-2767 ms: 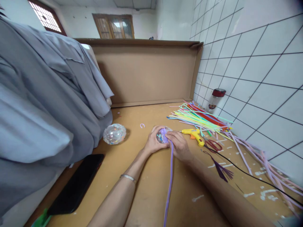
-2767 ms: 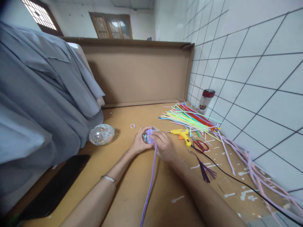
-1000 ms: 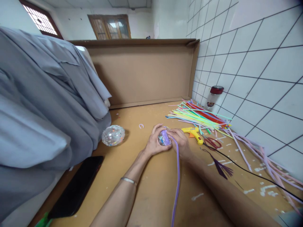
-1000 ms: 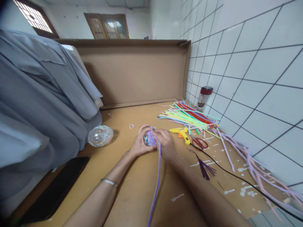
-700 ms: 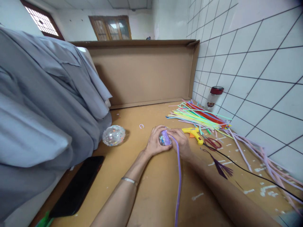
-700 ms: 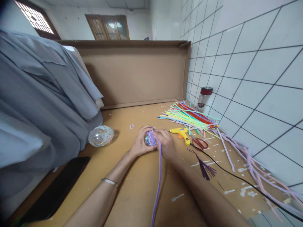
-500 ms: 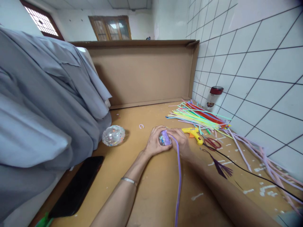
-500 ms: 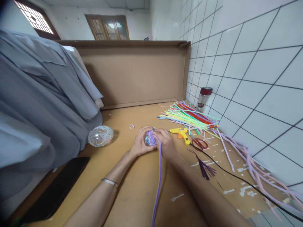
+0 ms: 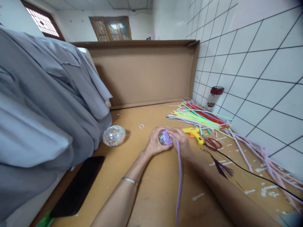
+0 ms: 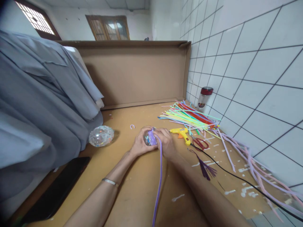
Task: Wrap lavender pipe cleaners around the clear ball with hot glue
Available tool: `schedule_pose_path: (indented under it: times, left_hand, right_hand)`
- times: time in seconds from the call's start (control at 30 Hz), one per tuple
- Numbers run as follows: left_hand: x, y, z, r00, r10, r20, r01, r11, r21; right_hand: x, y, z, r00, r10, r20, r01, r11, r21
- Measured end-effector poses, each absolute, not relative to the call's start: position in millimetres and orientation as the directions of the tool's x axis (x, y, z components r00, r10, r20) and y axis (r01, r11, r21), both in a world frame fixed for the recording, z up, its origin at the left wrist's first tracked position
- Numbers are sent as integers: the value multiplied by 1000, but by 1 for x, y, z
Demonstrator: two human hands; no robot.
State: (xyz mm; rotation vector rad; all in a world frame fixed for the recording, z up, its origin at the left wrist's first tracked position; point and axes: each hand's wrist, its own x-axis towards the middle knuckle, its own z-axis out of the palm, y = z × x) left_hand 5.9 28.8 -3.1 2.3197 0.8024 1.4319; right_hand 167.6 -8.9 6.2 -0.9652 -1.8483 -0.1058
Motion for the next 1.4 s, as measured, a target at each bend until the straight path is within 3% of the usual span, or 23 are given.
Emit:
schedule_pose_path:
  times: [0.17,0.43,0.87,1.1,1.4]
  left_hand:
    - [6,28,-4,335,683,650,323,-731,602]
    - [3,31,-1,415,596,688,346,-802,486]
    - [1,34,-3,463,573,676,313,-820,480]
    - [2,33,-5,478,560,677,382,-826,414]
    - [3,27,4,423,628,653,371,-778,508]
  right_hand:
    - [168,-10,8,-173,579,797,642,680,-355]
    - [170,-12,12,-201,597,776,647,676,-352]
    - [169,-10,11,-190,579,793,654,677,-338]
    - [166,-11,14,-166,602,781,645,665,-375]
    - [164,-18,20,-161,646,746,603,663,-444]
